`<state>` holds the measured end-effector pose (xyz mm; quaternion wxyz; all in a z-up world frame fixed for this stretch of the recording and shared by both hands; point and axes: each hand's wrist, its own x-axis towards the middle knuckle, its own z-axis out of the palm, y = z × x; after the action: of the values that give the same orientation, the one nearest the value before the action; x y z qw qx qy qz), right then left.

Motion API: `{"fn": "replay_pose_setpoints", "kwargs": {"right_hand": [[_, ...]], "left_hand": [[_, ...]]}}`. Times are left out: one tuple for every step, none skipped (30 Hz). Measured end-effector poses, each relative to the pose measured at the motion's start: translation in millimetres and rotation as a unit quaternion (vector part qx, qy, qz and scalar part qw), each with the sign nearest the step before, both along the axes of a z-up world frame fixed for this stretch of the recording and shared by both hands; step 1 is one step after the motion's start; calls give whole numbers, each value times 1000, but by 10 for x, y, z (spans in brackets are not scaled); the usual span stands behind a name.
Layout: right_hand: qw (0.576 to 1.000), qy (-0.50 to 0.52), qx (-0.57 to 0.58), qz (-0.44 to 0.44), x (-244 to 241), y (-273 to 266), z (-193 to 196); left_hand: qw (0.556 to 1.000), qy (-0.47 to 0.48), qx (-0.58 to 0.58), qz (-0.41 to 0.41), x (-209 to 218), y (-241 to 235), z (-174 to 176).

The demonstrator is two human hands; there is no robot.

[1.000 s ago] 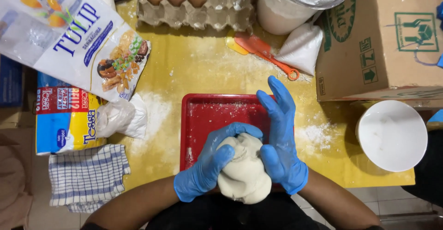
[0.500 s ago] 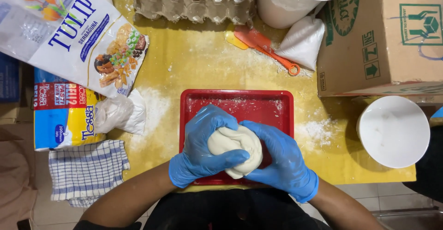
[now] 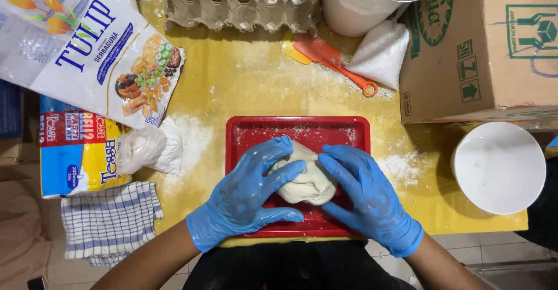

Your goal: Kneading a ball of dough in a red tray on a table with baking ingredients nearby.

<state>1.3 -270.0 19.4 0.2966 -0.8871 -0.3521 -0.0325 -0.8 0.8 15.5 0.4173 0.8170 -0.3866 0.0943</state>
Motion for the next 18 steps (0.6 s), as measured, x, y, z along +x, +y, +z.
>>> {"fn": "replay_pose_setpoints", "kwargs": {"right_hand": [[1000, -2, -2, 21, -19, 1, 12], [999, -5, -4, 43, -40, 2, 24], [999, -4, -3, 42, -64, 15, -28], [999, -25, 11, 24, -89, 29, -79], [999, -47, 26, 6, -106, 42, -127], [999, -47, 26, 6, -102, 62, -111], [998, -53, 36, 4, -98, 82, -94], [997, -59, 46, 3, -93, 102, -77], [997, -60, 46, 2, -86, 109, -47], [997, -59, 40, 3, -79, 113, -17], [998, -58, 35, 4, -71, 116, 11], [998, -59, 36, 3, -64, 125, 10], [997, -55, 45, 2, -54, 136, 11], [997, -52, 55, 1, -43, 148, 10], [997, -51, 56, 1, -39, 153, -2], [998, -26, 62, -5, -34, 157, -15], [998, -1, 69, -12, -31, 163, -29], [997, 0, 70, -13, -31, 153, -74]], "left_hand": [[1000, 3, 1, 14, -7, 18, 18], [1000, 7, 3, 29, -15, 37, 35], [1000, 7, 3, 28, -17, 25, 24], [1000, -2, 5, 27, -21, 15, 14], [1000, -12, 7, 27, -19, 5, 5], [1000, -13, 8, 27, -20, -4, 16], [999, -11, -4, 32, -22, -13, 29], [999, -9, -15, 37, -24, -22, 43], [999, -9, -16, 37, -36, -26, 37], [999, -11, -9, 44, -48, -31, 31], [999, -13, -2, 50, -55, -39, 27], [999, -13, -1, 49, -57, -50, 23], [999, -11, -6, 51, -61, -59, 17], [998, -9, -12, 53, -64, -67, 9], [998, -9, -11, 54, -82, -72, -9], [997, 14, -1, 77, -99, -80, -28], [994, 37, 9, 98, -113, -84, -47], [994, 38, 11, 98, -102, -93, -44]]}}
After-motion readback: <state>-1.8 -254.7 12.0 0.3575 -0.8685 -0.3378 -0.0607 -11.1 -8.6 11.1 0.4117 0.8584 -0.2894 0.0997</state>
